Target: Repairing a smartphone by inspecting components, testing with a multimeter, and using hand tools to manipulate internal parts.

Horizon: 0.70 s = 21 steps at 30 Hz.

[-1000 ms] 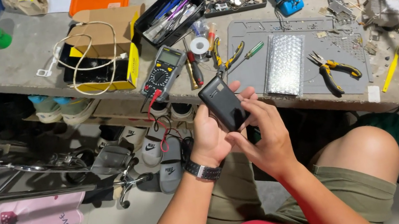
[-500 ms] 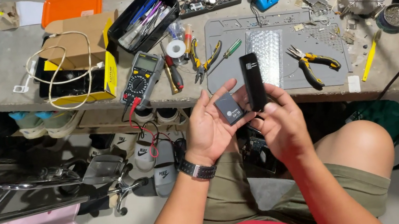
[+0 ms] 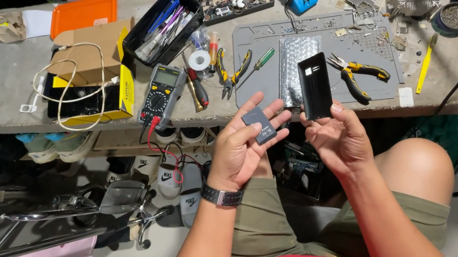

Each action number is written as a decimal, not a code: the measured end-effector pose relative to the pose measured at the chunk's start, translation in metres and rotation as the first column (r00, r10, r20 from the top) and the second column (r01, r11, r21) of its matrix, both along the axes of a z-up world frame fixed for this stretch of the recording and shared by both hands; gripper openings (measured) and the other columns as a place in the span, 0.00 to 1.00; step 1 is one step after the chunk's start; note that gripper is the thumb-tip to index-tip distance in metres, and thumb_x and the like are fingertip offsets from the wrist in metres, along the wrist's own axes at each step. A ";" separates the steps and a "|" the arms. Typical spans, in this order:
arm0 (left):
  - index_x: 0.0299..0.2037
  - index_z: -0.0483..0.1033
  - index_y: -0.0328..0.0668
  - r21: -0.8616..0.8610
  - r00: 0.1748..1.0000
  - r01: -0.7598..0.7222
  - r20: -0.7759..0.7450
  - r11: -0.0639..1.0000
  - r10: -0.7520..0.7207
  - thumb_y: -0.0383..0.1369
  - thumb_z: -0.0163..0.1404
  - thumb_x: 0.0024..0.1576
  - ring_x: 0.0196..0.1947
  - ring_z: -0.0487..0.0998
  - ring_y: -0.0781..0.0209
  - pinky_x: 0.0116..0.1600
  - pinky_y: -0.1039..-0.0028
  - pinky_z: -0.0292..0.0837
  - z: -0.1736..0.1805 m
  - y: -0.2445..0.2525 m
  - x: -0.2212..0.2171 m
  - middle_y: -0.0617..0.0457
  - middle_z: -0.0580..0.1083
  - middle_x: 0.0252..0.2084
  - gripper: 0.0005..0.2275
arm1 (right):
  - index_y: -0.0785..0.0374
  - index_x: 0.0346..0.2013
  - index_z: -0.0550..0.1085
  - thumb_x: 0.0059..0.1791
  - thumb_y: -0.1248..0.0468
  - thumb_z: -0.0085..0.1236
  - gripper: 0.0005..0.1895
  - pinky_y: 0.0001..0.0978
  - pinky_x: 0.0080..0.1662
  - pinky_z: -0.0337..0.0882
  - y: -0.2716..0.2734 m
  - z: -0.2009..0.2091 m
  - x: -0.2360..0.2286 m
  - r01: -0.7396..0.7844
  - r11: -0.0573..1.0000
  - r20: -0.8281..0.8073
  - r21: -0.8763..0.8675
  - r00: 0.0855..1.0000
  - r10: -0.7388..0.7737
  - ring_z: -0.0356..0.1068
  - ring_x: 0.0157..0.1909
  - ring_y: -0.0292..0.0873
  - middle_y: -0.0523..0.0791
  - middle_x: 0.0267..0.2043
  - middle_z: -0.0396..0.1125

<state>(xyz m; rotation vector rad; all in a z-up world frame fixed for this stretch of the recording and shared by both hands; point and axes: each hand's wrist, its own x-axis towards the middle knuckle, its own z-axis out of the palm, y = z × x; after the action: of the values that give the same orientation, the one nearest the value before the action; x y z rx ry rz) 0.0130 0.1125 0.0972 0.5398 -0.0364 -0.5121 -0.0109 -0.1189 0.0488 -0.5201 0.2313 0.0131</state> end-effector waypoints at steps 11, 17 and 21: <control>0.70 0.67 0.32 0.109 0.999 -0.038 0.013 0.993 0.037 0.19 0.50 0.64 0.65 0.77 0.29 0.63 0.43 0.80 0.002 -0.005 -0.002 0.24 0.71 0.69 0.22 | 0.57 0.55 0.78 0.53 0.59 0.59 0.17 0.30 0.49 0.74 0.004 0.003 -0.003 -0.008 1.000 0.013 -0.022 1.000 0.008 0.79 0.57 0.56 0.59 0.54 0.78; 0.57 0.73 0.32 0.160 0.995 -0.103 0.011 0.982 0.103 0.24 0.55 0.66 0.50 0.86 0.35 0.51 0.48 0.87 -0.015 -0.007 0.001 0.26 0.81 0.54 0.11 | 0.57 0.55 0.77 0.53 0.59 0.60 0.16 0.30 0.48 0.75 0.004 -0.006 -0.003 -0.005 0.997 0.018 -0.075 1.000 0.006 0.80 0.56 0.55 0.57 0.53 0.78; 0.47 0.78 0.41 0.132 0.982 -0.111 -0.140 0.985 0.129 0.43 0.50 0.72 0.34 0.89 0.42 0.39 0.52 0.91 -0.069 -0.004 0.024 0.33 0.84 0.38 0.13 | 0.57 0.55 0.76 0.52 0.59 0.61 0.17 0.29 0.47 0.76 0.004 -0.007 -0.003 -0.015 0.992 0.004 -0.123 1.000 0.016 0.81 0.55 0.53 0.56 0.53 0.79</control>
<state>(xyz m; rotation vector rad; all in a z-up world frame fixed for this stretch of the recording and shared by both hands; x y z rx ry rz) 0.0367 0.1082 0.0280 0.6197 0.1700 -0.4365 -0.0138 -0.1150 0.0415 -0.6442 0.2239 0.0124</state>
